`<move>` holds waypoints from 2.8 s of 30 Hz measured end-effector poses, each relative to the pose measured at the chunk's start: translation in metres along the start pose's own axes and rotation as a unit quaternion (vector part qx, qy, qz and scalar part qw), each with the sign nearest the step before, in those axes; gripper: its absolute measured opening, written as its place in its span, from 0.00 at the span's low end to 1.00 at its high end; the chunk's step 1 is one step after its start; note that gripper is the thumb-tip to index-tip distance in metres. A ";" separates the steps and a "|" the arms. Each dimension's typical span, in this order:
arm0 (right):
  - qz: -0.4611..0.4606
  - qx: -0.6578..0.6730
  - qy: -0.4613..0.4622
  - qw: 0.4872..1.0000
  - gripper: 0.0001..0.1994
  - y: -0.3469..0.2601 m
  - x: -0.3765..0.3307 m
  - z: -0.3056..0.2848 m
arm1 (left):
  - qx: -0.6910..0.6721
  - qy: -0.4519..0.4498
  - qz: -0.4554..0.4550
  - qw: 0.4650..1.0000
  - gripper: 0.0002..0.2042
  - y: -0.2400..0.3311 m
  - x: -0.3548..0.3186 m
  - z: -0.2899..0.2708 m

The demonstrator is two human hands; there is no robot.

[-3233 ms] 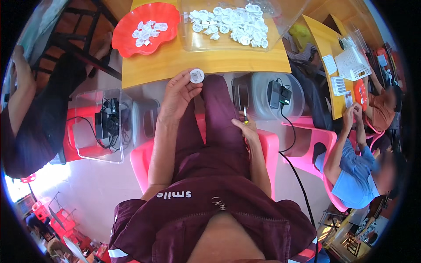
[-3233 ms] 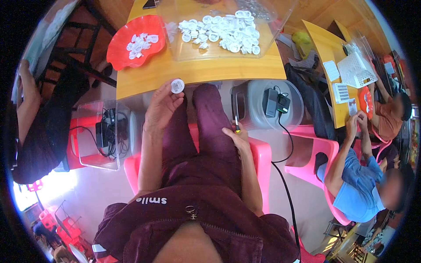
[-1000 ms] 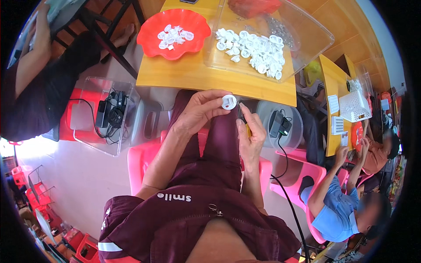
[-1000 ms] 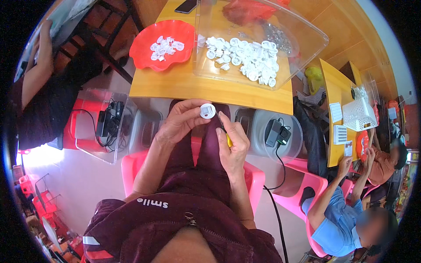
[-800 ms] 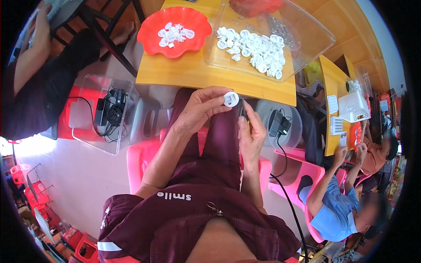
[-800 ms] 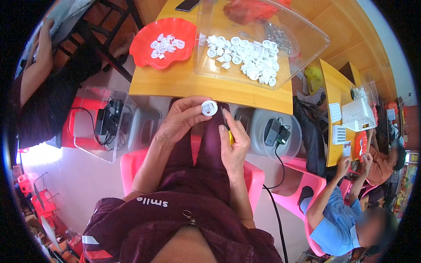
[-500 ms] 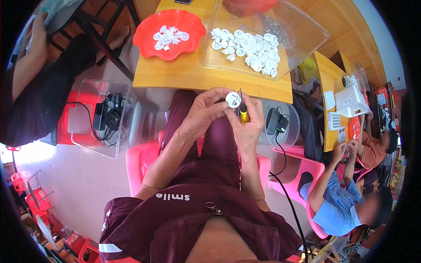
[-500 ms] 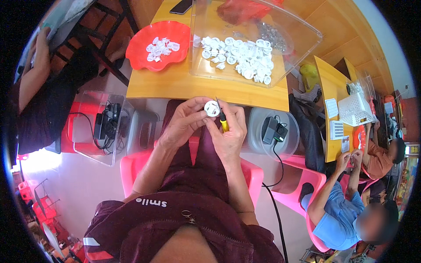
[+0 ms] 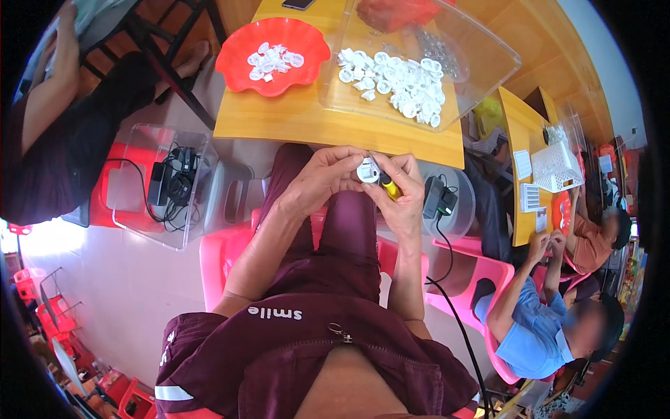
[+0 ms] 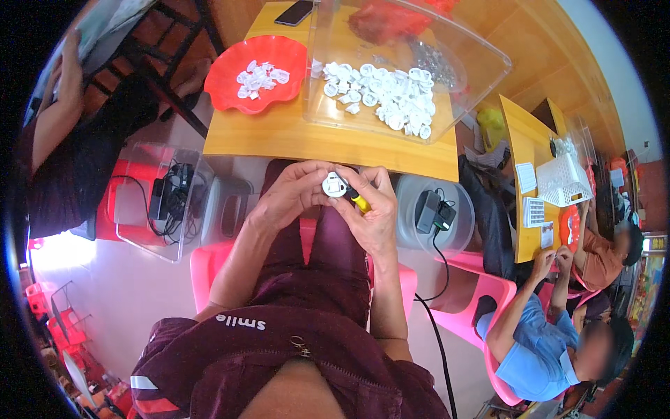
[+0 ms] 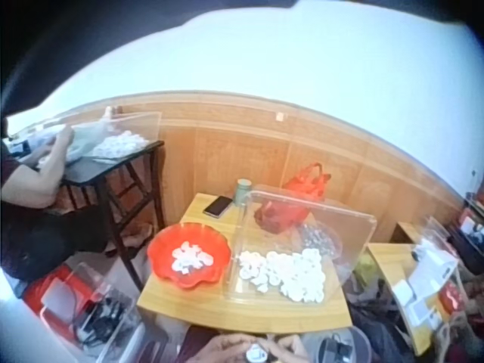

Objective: Manually assembling small white plastic battery components at a workstation.

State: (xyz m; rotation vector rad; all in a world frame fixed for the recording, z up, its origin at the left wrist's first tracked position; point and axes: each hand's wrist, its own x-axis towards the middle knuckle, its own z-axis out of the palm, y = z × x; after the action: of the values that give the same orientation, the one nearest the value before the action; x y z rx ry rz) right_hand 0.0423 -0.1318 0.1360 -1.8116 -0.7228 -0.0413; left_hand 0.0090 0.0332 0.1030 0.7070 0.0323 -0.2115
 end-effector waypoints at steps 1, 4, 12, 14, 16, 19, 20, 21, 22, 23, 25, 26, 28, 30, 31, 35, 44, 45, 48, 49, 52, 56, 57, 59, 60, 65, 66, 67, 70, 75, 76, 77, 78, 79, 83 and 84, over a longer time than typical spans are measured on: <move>-0.001 -0.002 -0.008 1.000 0.25 0.000 0.000 0.000 | 0.009 -0.010 0.013 1.000 0.13 -0.001 0.000 -0.003; -0.005 -0.021 0.019 1.000 0.25 -0.005 0.002 0.004 | -0.020 -0.016 0.024 0.999 0.12 -0.001 0.001 -0.002; 0.096 0.074 0.071 0.990 0.16 -0.014 -0.020 0.009 | -0.035 0.017 0.070 0.997 0.13 0.003 0.002 0.008; 0.083 0.088 0.066 0.991 0.16 -0.013 -0.024 0.013 | -0.027 0.024 0.073 0.997 0.13 0.001 0.003 0.009; 0.086 0.093 0.077 0.989 0.15 -0.013 -0.026 0.016 | -0.010 0.002 0.091 0.996 0.13 0.001 0.003 0.011; 0.089 0.091 0.089 0.988 0.15 -0.010 -0.027 0.017 | -0.006 0.003 0.094 0.996 0.13 0.000 0.002 0.012; 0.090 0.088 0.089 0.988 0.15 -0.010 -0.027 0.018 | -0.006 0.003 0.095 0.995 0.13 0.000 0.002 0.012; 0.091 0.085 0.089 0.988 0.15 -0.010 -0.026 0.018 | -0.001 0.003 0.098 0.995 0.13 -0.001 0.002 0.011; 0.090 0.085 0.089 0.988 0.15 -0.009 -0.027 0.018 | 0.005 0.004 0.101 0.995 0.13 -0.001 0.002 0.011; 0.085 0.083 0.086 0.989 0.15 -0.008 -0.027 0.017 | 0.005 0.004 0.102 0.995 0.13 -0.001 0.002 0.011; 0.079 0.081 0.082 0.990 0.16 -0.006 -0.028 0.018 | 0.015 -0.003 0.109 0.994 0.13 0.000 0.001 0.012; 0.076 0.085 0.079 0.990 0.16 -0.006 -0.028 0.018 | 0.015 -0.003 0.109 0.994 0.13 0.000 0.001 0.012; 0.072 0.089 0.076 0.991 0.16 -0.005 -0.028 0.018 | 0.017 -0.010 0.116 0.993 0.13 0.000 0.001 0.012; 0.067 0.077 0.071 0.992 0.16 -0.005 -0.028 0.017 | 0.016 -0.006 0.112 0.994 0.12 0.000 0.000 0.013; 0.067 0.077 0.070 0.992 0.16 -0.005 -0.028 0.016 | 0.015 -0.002 0.107 0.994 0.12 0.000 0.000 0.013; 0.077 0.101 0.068 0.990 0.16 -0.004 -0.028 0.016 | 0.005 0.009 0.105 0.994 0.11 -0.002 0.000 0.013; 0.076 0.140 0.053 0.986 0.16 0.002 -0.028 0.014 | 0.002 0.010 0.107 0.994 0.10 -0.003 0.001 0.016; 0.070 0.145 0.050 0.986 0.16 0.003 -0.028 0.013 | 0.009 0.014 0.107 0.994 0.10 -0.003 0.001 0.016; 0.061 0.134 0.050 0.988 0.16 0.004 -0.028 0.011 | 0.018 0.022 0.103 0.994 0.10 -0.004 0.002 0.016; 0.062 0.135 0.050 0.988 0.16 0.005 -0.028 0.011 | 0.020 0.027 0.100 0.994 0.10 -0.004 0.002 0.017; 0.039 0.108 0.049 0.992 0.16 0.006 -0.027 0.009 | 0.016 0.030 0.096 0.995 0.10 -0.004 0.002 0.017; 0.042 0.106 0.041 0.993 0.15 0.004 -0.026 0.007 | 0.009 0.037 0.089 0.995 0.10 -0.005 0.002 0.017; 0.052 0.116 0.039 0.991 0.15 0.003 -0.026 0.007 | 0.012 0.035 0.088 0.995 0.10 -0.004 0.002 0.017; 0.071 0.150 0.033 0.986 0.15 0.003 -0.027 0.006 | 0.014 0.034 0.087 0.996 0.10 -0.003 0.002 0.018; 0.089 0.185 0.030 0.978 0.15 0.004 -0.028 0.004 | 0.020 0.031 0.086 0.996 0.10 -0.003 0.002 0.020; 0.083 0.161 0.042 0.983 0.15 0.005 -0.028 0.005 | 0.026 0.040 0.077 0.996 0.10 -0.005 0.004 0.021; 0.078 0.145 0.043 0.985 0.15 0.004 -0.028 0.005 | 0.036 0.045 0.079 0.995 0.10 -0.005 0.004 0.021; 0.079 0.144 0.045 0.985 0.15 0.004 -0.028 0.004 | 0.046 0.051 0.082 0.994 0.10 -0.005 0.004 0.021; 0.090 0.083 0.029 0.992 0.15 0.003 -0.027 0.003 | 0.062 0.041 0.106 0.992 0.10 -0.007 0.006 0.017; 0.052 -0.116 0.053 0.991 0.18 -0.005 -0.024 0.011 | 0.084 0.059 0.141 0.985 0.10 -0.017 0.010 0.014; 0.052 -0.116 0.053 0.990 0.18 -0.009 -0.024 0.013 | 0.090 0.064 0.154 0.982 0.10 -0.018 0.010 0.014; 0.055 -0.150 0.060 0.985 0.18 -0.012 -0.024 0.014 | 0.090 0.063 0.153 0.982 0.10 -0.018 0.010 0.014; 0.057 -0.184 0.067 0.979 0.18 -0.014 -0.024 0.015 | 0.094 0.065 0.148 0.982 0.10 -0.017 0.010 0.015; 0.058 -0.184 0.068 0.979 0.18 -0.015 -0.025 0.015 | 0.098 0.066 0.143 0.983 0.10 -0.016 0.009 0.016; 0.074 -0.113 0.060 0.989 0.17 -0.017 -0.026 0.006 | 0.072 0.045 0.118 0.989 0.10 -0.012 0.010 0.017; 0.095 -0.057 0.054 0.992 0.17 -0.017 -0.027 0.003 | 0.035 0.044 0.096 0.994 0.10 -0.011 0.010 0.018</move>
State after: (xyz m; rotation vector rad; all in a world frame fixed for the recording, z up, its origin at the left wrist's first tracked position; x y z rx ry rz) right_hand 0.0106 -0.1380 0.1392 -1.9654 -0.4775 -0.0542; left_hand 0.0155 0.0122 0.1085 0.7834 0.0403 0.0035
